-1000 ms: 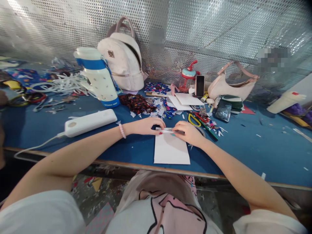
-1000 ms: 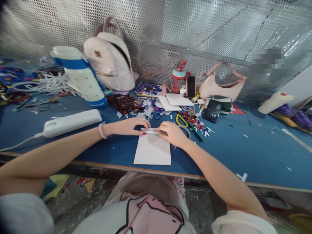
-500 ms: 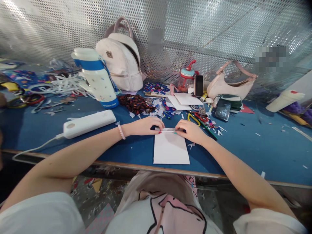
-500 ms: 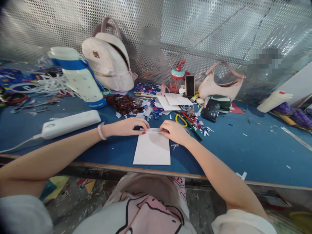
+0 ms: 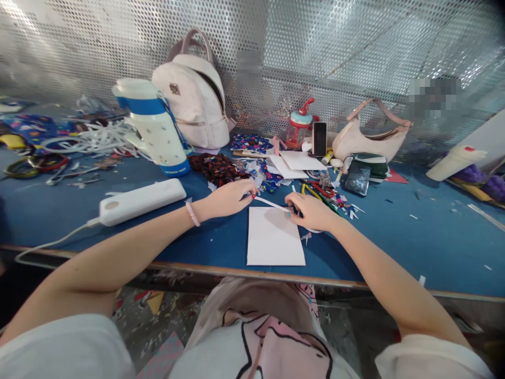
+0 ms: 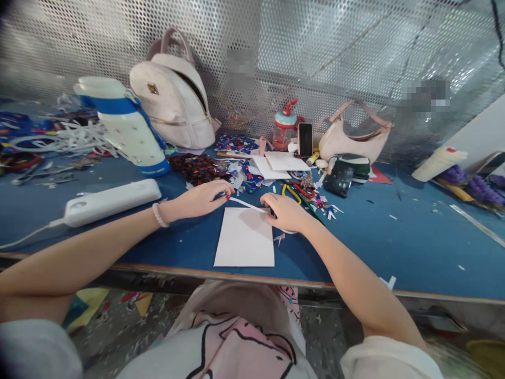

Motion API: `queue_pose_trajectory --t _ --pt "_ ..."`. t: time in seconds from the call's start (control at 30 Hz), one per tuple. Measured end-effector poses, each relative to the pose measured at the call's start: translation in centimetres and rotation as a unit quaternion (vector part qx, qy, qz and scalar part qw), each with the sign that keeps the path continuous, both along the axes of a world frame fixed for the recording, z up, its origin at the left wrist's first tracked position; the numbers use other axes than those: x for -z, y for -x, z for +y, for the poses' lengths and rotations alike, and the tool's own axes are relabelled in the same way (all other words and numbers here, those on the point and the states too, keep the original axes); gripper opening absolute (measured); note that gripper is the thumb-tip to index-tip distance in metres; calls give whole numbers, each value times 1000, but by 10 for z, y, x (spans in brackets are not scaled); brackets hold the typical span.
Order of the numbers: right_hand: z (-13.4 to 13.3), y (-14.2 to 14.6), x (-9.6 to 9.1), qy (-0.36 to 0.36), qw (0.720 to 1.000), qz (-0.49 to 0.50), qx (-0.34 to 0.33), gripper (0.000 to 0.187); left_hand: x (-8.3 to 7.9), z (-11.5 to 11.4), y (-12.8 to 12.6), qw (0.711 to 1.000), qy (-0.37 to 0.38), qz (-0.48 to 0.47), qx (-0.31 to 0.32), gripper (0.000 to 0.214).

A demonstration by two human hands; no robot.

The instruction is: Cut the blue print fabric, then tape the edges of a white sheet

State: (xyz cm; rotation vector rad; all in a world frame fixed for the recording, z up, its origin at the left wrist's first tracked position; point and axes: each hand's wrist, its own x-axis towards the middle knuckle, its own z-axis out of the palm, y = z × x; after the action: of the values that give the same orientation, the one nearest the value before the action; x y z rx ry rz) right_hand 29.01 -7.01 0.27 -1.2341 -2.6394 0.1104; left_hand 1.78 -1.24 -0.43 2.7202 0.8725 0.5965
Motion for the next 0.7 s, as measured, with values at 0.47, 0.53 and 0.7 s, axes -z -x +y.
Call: queue_pose_trajectory --t 0.47,0.53,0.7 --pt "4 -7 -1 0 1000 -15 5 19 -1 -13 -6 999 2 9 39 16" --pt "3 -6 0 -9 1000 2 -9 24 -2 -15 -6 998 5 12 57 13" --pt "-2 1 2 32 997 63 -30 39 -4 -20 -7 993 32 0 115 10"
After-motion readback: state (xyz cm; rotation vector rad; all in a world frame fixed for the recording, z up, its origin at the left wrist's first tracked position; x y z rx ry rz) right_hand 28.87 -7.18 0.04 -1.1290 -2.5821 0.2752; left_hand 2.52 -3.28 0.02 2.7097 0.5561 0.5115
